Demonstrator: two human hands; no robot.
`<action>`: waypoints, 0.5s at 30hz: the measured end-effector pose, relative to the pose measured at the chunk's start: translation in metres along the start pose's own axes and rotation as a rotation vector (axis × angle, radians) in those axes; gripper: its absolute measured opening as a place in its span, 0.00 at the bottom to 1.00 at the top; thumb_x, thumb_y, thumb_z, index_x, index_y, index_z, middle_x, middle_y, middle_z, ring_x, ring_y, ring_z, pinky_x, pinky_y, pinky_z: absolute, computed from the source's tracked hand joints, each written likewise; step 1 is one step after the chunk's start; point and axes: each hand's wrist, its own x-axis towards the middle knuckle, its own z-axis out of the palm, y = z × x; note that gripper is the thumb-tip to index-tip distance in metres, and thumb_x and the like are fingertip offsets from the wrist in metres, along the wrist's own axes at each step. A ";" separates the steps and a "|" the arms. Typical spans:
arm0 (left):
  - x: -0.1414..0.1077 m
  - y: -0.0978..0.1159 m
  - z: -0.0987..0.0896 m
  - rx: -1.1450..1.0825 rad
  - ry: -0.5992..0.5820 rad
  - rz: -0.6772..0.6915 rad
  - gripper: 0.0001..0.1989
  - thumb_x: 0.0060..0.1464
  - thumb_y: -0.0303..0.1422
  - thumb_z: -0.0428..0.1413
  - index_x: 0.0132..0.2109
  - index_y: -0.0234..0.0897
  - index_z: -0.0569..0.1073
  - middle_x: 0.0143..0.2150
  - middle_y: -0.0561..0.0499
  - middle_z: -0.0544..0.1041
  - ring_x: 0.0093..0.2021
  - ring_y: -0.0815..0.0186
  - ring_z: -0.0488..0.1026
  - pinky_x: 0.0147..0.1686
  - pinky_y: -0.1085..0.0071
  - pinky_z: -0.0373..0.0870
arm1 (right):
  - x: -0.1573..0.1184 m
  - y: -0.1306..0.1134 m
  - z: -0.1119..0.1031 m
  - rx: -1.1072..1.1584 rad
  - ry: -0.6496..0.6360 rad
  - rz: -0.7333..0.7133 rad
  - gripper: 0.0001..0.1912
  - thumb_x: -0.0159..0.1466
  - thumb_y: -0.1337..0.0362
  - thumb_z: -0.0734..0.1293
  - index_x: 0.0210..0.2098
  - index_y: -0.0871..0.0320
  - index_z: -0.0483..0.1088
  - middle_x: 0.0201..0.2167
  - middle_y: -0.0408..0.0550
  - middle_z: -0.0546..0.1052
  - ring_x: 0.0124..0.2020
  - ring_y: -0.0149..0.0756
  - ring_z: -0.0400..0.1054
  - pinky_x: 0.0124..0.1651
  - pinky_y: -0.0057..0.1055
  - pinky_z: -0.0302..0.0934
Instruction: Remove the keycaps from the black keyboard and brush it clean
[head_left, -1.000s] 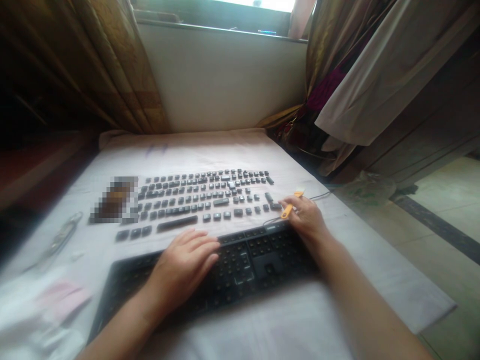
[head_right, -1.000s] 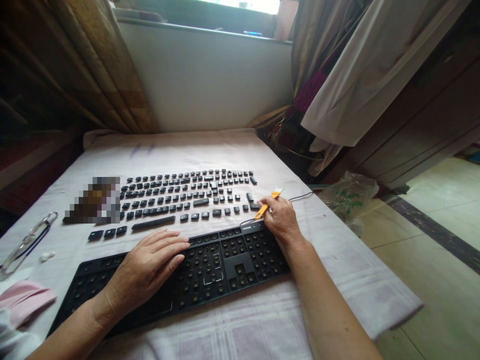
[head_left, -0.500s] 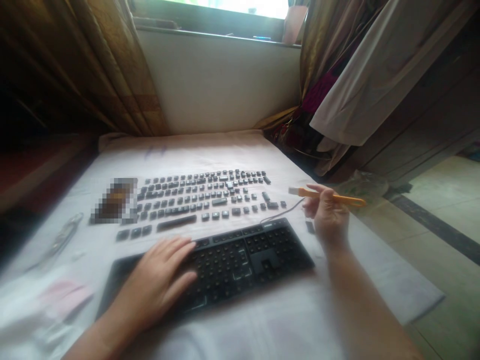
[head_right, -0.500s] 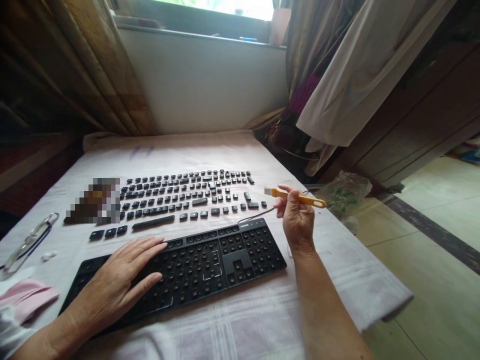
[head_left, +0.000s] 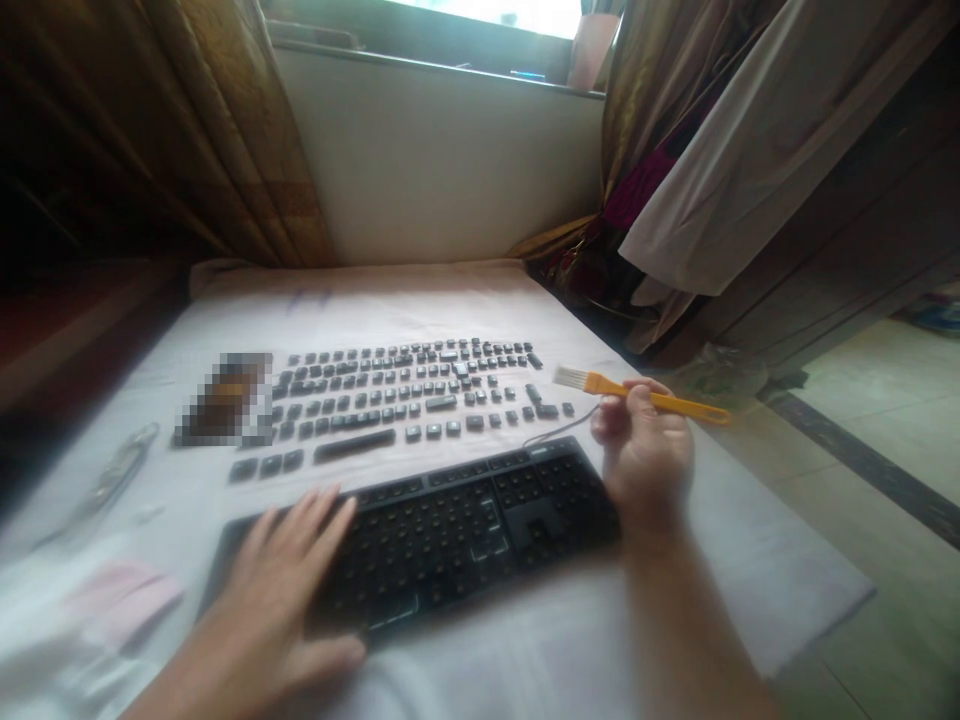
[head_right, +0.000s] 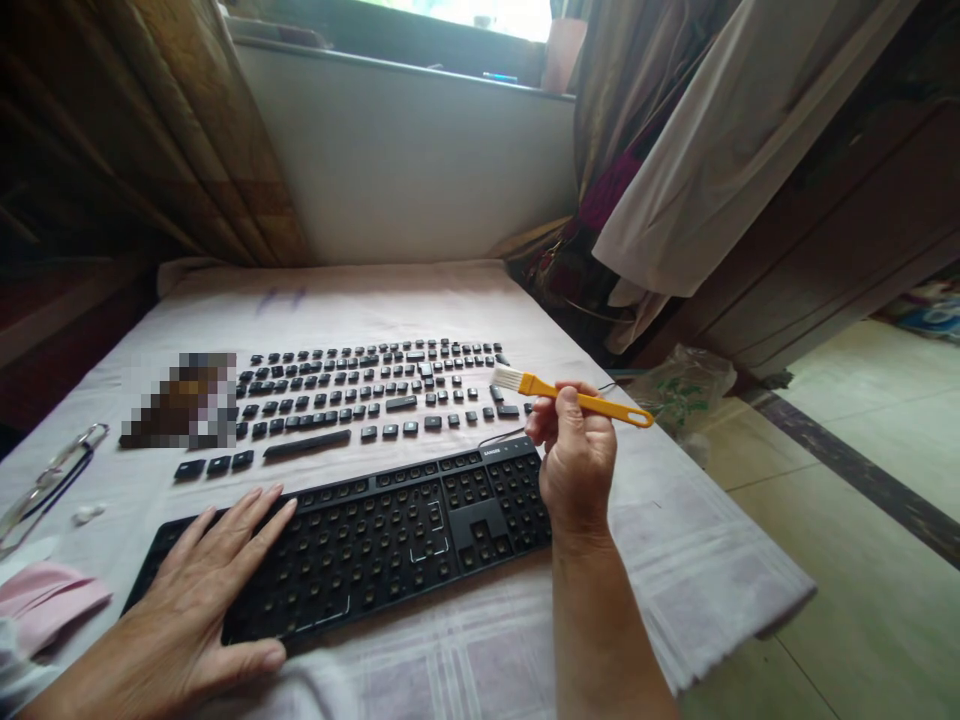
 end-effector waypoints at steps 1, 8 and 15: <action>-0.002 -0.001 0.000 -0.005 0.000 0.007 0.61 0.45 0.65 0.59 0.77 0.46 0.42 0.75 0.38 0.57 0.71 0.39 0.61 0.69 0.44 0.51 | -0.001 0.005 0.000 -0.010 0.003 0.012 0.22 0.57 0.44 0.74 0.36 0.53 0.67 0.21 0.35 0.71 0.17 0.25 0.63 0.21 0.23 0.57; -0.003 -0.002 -0.005 -0.042 -0.060 0.018 0.62 0.45 0.63 0.61 0.77 0.47 0.41 0.76 0.40 0.55 0.72 0.39 0.58 0.70 0.45 0.48 | -0.008 0.021 -0.008 -0.212 -0.191 0.151 0.26 0.50 0.42 0.78 0.30 0.57 0.73 0.16 0.37 0.70 0.17 0.28 0.63 0.20 0.26 0.58; -0.005 0.010 -0.001 -0.053 -0.038 -0.089 0.64 0.41 0.62 0.64 0.77 0.46 0.43 0.77 0.41 0.53 0.73 0.41 0.56 0.73 0.47 0.39 | -0.012 0.018 -0.012 -0.460 -0.515 0.159 0.26 0.54 0.39 0.75 0.32 0.57 0.78 0.20 0.44 0.77 0.21 0.34 0.69 0.26 0.31 0.66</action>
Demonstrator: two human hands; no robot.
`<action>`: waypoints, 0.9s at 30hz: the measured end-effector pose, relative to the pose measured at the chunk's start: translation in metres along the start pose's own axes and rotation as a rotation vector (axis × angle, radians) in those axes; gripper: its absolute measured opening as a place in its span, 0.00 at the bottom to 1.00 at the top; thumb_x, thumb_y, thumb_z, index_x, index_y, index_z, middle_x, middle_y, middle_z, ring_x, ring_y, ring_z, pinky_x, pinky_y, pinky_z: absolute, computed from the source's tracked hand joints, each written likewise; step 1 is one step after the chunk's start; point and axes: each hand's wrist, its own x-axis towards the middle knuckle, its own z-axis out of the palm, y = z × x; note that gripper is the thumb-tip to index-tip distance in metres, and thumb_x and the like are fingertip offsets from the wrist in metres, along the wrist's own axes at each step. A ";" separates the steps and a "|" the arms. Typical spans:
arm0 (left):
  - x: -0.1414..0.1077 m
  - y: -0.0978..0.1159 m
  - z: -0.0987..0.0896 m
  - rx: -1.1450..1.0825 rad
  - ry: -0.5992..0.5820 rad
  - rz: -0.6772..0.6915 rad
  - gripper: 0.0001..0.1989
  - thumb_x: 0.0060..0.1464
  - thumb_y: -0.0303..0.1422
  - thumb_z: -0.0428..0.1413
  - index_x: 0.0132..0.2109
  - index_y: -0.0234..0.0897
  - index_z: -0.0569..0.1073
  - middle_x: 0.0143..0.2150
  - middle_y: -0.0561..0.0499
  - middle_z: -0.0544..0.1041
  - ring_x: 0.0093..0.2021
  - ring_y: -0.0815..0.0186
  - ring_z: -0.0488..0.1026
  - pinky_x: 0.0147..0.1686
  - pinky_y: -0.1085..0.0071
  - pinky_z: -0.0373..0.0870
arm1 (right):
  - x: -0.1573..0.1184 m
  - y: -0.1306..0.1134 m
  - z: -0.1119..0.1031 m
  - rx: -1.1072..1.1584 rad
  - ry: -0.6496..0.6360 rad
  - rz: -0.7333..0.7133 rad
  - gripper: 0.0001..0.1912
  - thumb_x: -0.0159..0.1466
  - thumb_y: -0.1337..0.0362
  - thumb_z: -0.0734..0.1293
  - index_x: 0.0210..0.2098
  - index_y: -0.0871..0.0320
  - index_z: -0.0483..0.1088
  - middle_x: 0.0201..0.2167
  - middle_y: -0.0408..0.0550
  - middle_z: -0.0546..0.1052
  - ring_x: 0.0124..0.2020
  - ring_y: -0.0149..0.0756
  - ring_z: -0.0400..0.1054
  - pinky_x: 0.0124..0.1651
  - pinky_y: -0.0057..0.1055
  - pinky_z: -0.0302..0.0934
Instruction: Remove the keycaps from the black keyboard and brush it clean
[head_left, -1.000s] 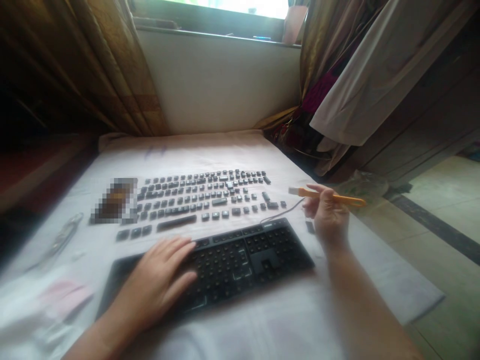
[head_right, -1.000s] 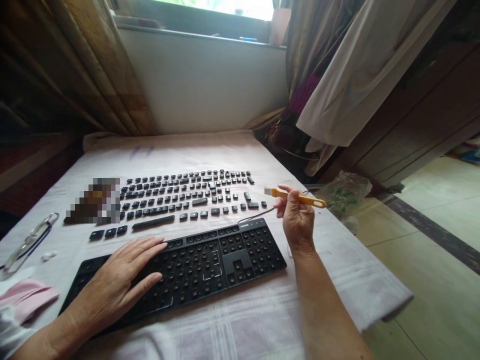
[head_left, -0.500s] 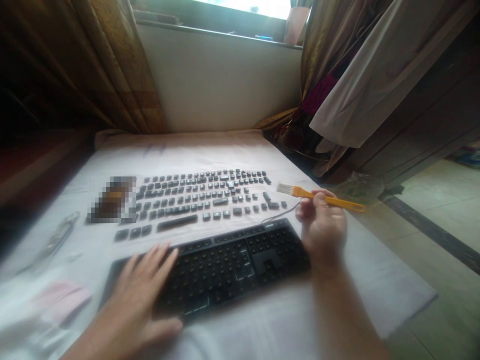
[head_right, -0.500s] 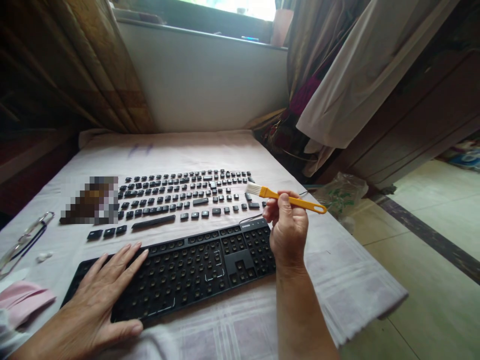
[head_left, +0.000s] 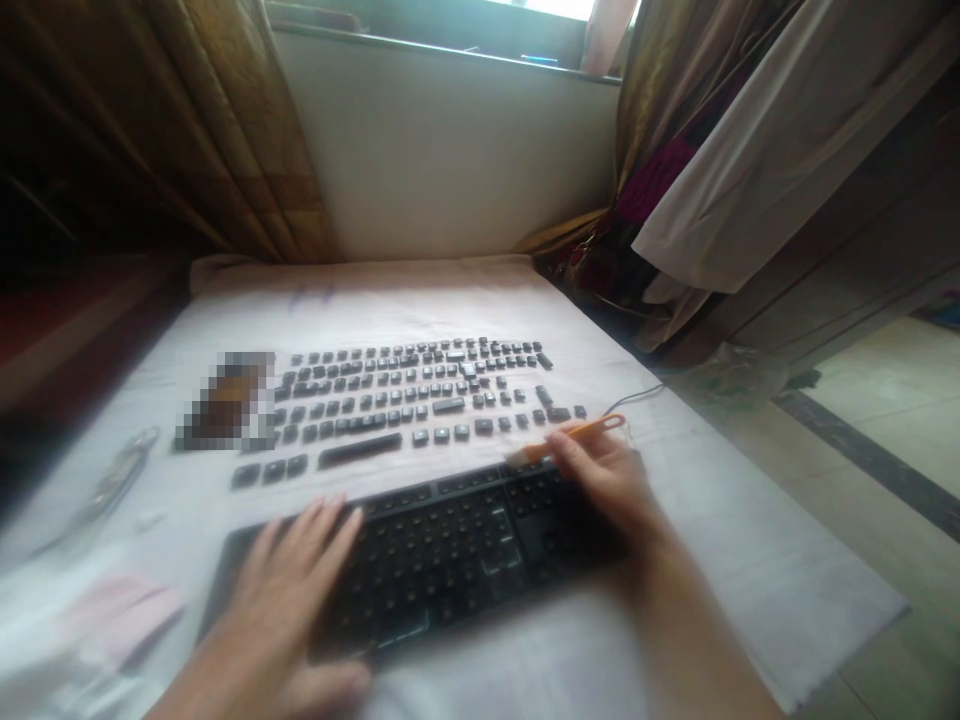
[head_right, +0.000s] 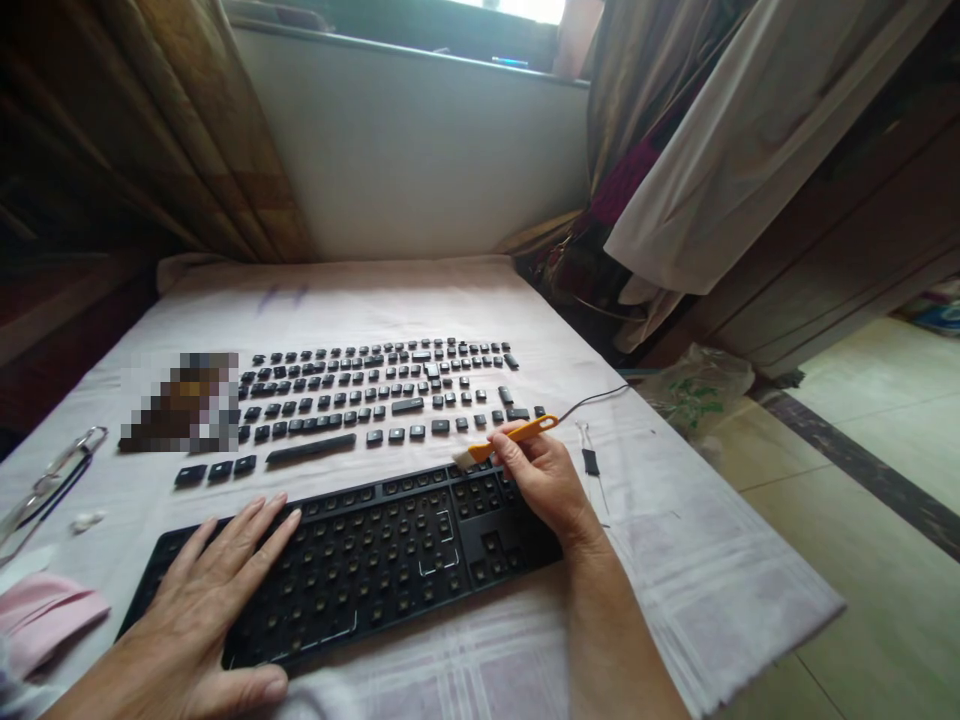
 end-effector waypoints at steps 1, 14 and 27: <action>0.000 0.001 0.000 -0.009 0.003 -0.002 0.63 0.41 0.62 0.63 0.77 0.47 0.44 0.77 0.41 0.54 0.73 0.40 0.57 0.73 0.47 0.39 | 0.000 0.001 0.000 -0.021 -0.015 -0.010 0.26 0.55 0.38 0.74 0.32 0.57 0.78 0.21 0.44 0.78 0.21 0.35 0.70 0.26 0.32 0.66; 0.003 -0.016 -0.008 -0.009 -0.041 0.135 0.59 0.48 0.64 0.58 0.77 0.48 0.41 0.76 0.40 0.55 0.72 0.41 0.58 0.71 0.46 0.47 | -0.004 0.002 0.005 0.007 -0.017 -0.023 0.24 0.58 0.39 0.73 0.35 0.55 0.79 0.23 0.45 0.80 0.23 0.36 0.73 0.30 0.34 0.71; 0.004 -0.010 -0.007 0.019 0.022 0.122 0.61 0.46 0.64 0.60 0.77 0.47 0.41 0.76 0.40 0.57 0.71 0.41 0.60 0.71 0.46 0.47 | -0.003 0.007 0.009 0.034 -0.076 -0.020 0.24 0.58 0.39 0.72 0.35 0.55 0.78 0.24 0.44 0.79 0.24 0.35 0.71 0.31 0.33 0.70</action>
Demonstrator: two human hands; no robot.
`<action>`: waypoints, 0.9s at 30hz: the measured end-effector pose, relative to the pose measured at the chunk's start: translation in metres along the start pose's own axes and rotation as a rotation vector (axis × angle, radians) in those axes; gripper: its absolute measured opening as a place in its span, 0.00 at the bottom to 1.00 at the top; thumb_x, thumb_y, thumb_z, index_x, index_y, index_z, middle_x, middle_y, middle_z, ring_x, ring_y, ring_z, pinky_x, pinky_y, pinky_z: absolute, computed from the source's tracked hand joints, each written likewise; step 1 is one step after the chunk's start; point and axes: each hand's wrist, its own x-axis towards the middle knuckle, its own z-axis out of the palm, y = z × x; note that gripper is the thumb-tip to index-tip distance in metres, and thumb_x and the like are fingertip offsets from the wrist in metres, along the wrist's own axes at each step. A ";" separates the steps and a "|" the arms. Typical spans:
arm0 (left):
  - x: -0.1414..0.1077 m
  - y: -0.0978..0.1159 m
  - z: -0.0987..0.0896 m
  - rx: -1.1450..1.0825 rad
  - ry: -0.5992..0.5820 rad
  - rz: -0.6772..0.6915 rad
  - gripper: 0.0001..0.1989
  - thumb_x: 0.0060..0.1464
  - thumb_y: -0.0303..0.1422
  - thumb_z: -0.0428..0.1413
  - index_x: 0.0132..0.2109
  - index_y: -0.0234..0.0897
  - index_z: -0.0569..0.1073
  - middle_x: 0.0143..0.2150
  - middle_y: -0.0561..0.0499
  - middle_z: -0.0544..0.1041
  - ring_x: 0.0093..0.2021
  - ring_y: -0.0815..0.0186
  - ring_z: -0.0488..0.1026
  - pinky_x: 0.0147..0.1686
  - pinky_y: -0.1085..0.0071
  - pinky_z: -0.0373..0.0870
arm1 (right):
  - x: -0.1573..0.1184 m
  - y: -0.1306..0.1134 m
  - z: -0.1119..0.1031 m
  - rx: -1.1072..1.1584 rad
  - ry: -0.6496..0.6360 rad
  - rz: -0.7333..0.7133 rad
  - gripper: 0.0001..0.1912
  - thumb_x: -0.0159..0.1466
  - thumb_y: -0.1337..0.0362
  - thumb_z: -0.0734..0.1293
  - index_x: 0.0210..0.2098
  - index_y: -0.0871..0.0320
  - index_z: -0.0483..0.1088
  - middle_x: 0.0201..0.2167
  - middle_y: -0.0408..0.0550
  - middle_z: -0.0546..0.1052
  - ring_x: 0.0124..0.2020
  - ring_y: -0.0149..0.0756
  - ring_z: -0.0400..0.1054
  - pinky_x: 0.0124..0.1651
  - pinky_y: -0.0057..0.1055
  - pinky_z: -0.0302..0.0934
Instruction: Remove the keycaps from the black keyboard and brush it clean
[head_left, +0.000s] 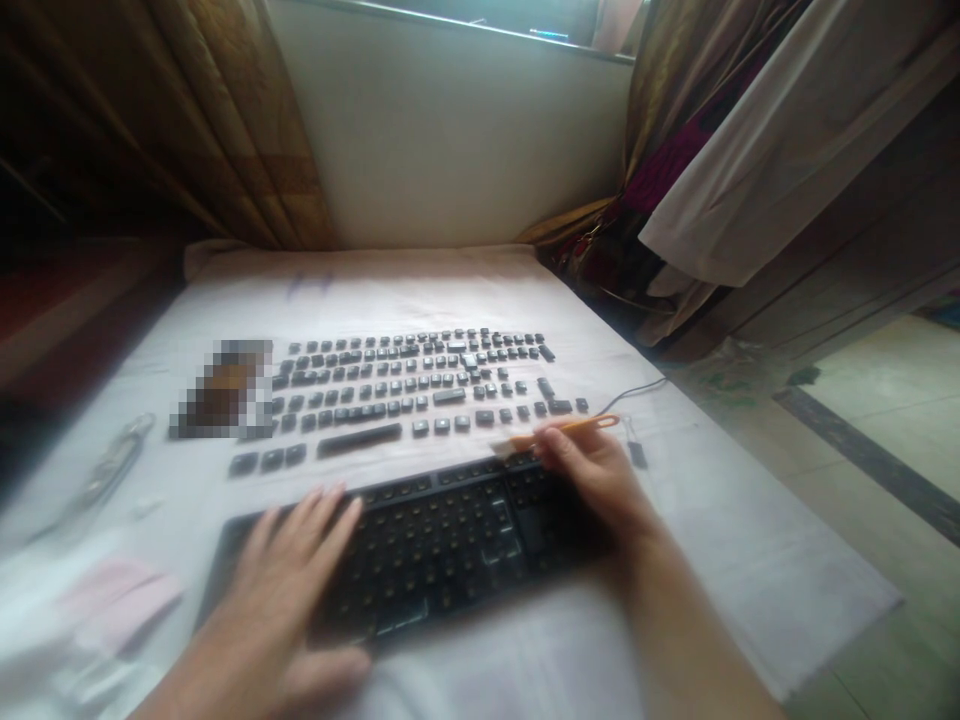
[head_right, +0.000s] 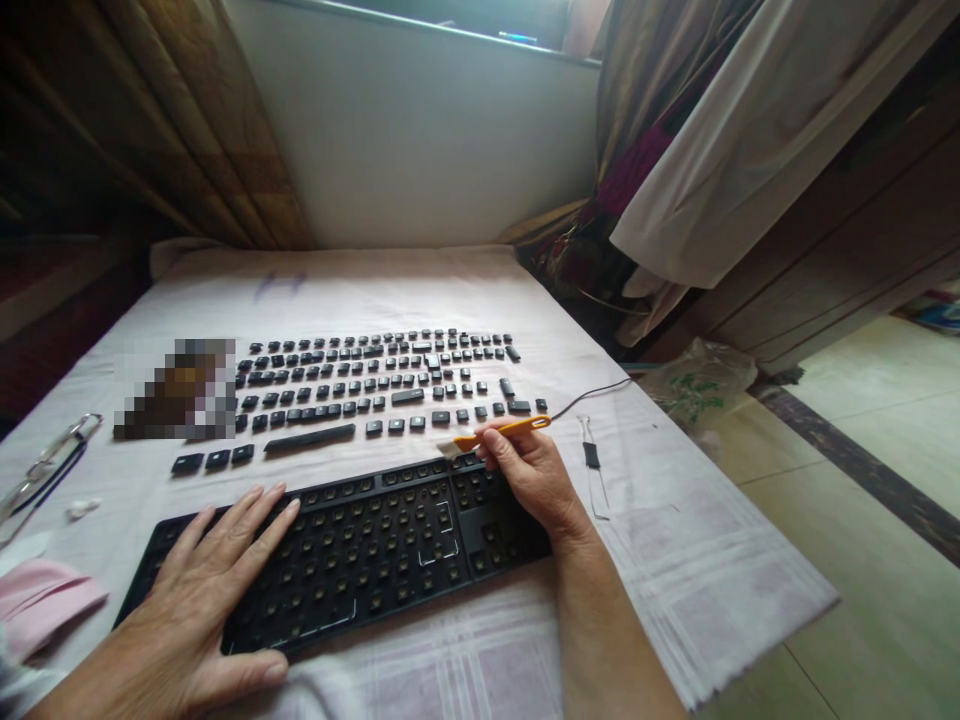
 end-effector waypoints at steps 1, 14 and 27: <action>0.000 -0.001 -0.001 0.000 -0.011 0.004 0.60 0.47 0.64 0.59 0.77 0.47 0.41 0.76 0.40 0.56 0.71 0.41 0.61 0.71 0.47 0.47 | 0.000 0.000 -0.001 0.008 0.025 -0.001 0.24 0.58 0.40 0.72 0.36 0.55 0.78 0.24 0.43 0.79 0.24 0.35 0.71 0.31 0.33 0.70; 0.000 -0.003 -0.002 -0.023 -0.057 -0.017 0.59 0.48 0.64 0.58 0.77 0.49 0.39 0.76 0.41 0.56 0.72 0.41 0.58 0.71 0.43 0.48 | 0.002 0.002 0.006 -0.053 0.027 0.012 0.26 0.57 0.39 0.72 0.33 0.57 0.78 0.19 0.43 0.75 0.21 0.35 0.69 0.28 0.32 0.66; -0.004 -0.008 0.001 -0.062 -0.126 -0.038 0.58 0.49 0.63 0.59 0.77 0.49 0.41 0.77 0.42 0.52 0.73 0.40 0.57 0.72 0.44 0.45 | 0.000 0.003 0.002 -0.100 0.035 -0.020 0.21 0.61 0.45 0.71 0.31 0.57 0.77 0.21 0.44 0.76 0.23 0.34 0.69 0.29 0.31 0.66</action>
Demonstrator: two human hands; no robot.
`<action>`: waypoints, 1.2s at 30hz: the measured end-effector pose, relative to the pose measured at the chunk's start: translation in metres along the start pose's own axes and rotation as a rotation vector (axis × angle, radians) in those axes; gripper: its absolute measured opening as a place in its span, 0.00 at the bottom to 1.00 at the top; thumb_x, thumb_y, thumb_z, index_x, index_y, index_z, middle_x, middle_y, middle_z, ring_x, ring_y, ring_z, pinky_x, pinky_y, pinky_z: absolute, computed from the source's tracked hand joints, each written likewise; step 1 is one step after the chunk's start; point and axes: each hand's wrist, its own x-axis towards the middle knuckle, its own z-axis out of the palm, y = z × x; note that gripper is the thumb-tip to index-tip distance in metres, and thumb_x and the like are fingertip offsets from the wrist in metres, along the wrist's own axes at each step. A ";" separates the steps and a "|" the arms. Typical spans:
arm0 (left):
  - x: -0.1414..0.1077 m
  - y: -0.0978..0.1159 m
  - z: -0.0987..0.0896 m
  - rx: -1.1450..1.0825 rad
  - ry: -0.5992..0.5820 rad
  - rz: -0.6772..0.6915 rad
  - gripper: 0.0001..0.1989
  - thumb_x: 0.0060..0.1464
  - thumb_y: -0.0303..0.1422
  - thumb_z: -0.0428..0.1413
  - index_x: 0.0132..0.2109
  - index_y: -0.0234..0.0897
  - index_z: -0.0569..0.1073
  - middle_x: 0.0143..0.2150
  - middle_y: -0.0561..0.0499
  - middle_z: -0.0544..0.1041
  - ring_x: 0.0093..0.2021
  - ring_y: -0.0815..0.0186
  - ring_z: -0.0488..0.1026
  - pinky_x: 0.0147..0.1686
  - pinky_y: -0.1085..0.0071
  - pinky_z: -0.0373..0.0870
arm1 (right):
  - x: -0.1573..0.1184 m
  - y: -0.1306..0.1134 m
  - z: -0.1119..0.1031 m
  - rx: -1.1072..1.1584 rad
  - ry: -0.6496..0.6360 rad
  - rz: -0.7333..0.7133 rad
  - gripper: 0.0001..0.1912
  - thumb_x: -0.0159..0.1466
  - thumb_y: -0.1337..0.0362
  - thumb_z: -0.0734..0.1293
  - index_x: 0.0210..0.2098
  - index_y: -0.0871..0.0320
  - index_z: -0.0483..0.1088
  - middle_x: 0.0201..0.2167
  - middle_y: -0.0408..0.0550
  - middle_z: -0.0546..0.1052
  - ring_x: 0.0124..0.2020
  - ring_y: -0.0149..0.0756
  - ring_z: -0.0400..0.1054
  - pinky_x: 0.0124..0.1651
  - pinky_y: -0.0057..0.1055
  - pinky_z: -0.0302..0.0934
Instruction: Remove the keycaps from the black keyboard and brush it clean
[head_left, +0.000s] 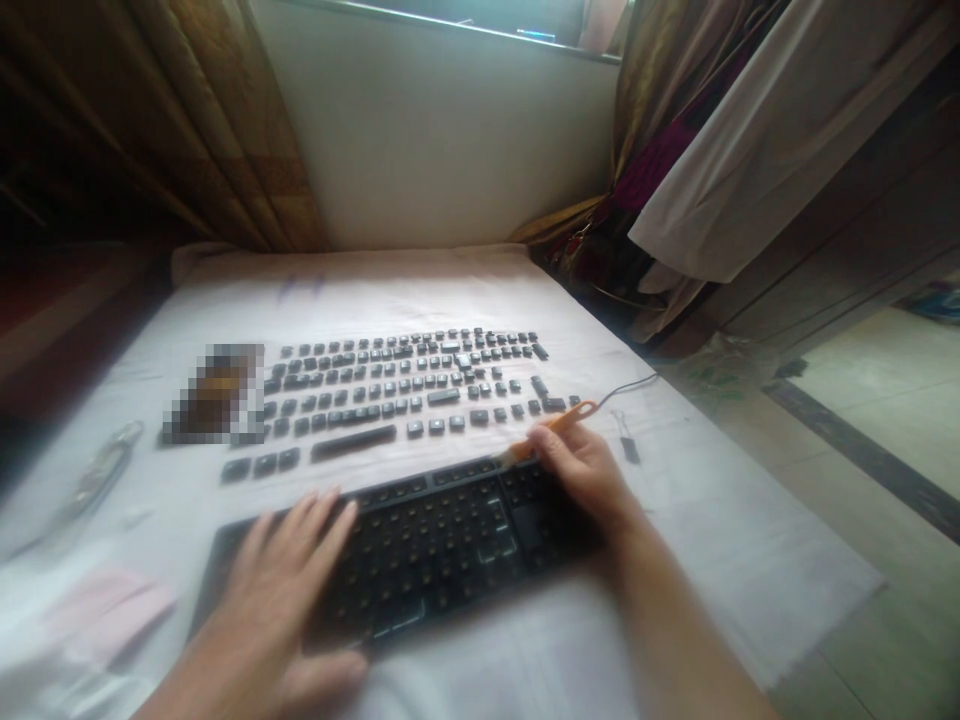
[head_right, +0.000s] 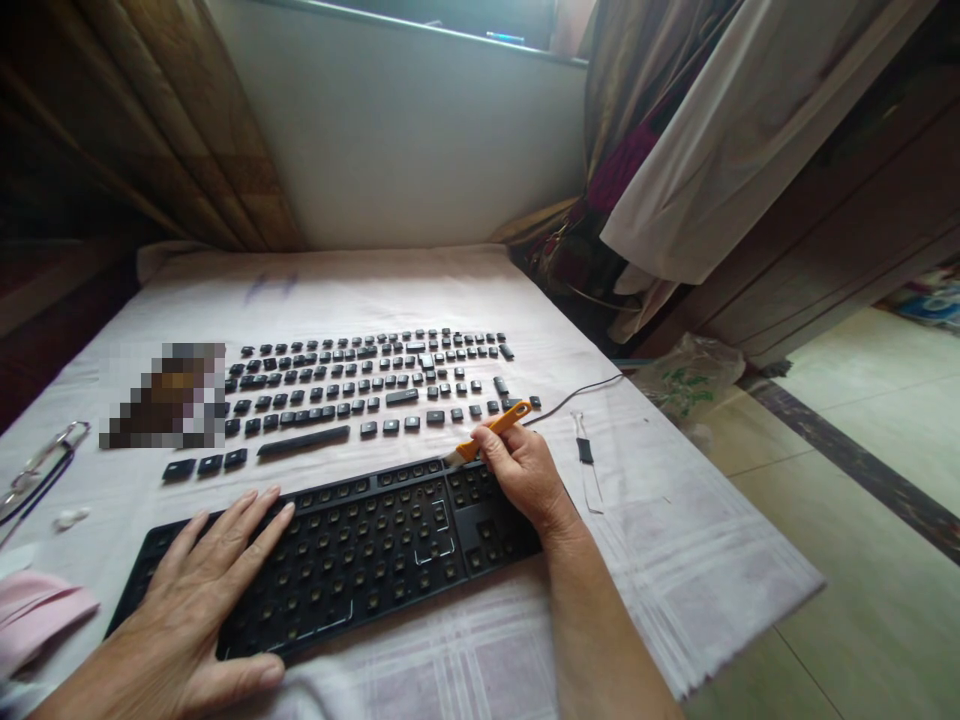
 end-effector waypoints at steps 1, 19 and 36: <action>0.000 0.000 0.000 0.000 -0.003 -0.002 0.58 0.49 0.63 0.58 0.77 0.49 0.41 0.77 0.42 0.51 0.73 0.40 0.56 0.72 0.44 0.44 | 0.000 0.000 0.002 0.001 -0.003 0.001 0.20 0.61 0.45 0.71 0.31 0.57 0.77 0.21 0.44 0.77 0.23 0.35 0.69 0.29 0.31 0.66; 0.004 0.008 0.002 0.072 0.105 0.024 0.62 0.46 0.65 0.58 0.77 0.45 0.39 0.76 0.39 0.55 0.73 0.40 0.56 0.72 0.46 0.41 | -0.002 0.004 0.008 0.017 0.018 -0.014 0.21 0.60 0.44 0.71 0.32 0.57 0.77 0.19 0.43 0.76 0.21 0.35 0.70 0.28 0.31 0.65; 0.007 0.009 0.001 0.109 0.157 0.068 0.62 0.47 0.65 0.58 0.77 0.42 0.41 0.76 0.36 0.55 0.71 0.39 0.60 0.71 0.47 0.44 | -0.002 0.008 0.011 0.024 0.059 -0.029 0.22 0.62 0.43 0.69 0.30 0.56 0.77 0.20 0.43 0.76 0.22 0.35 0.70 0.29 0.31 0.65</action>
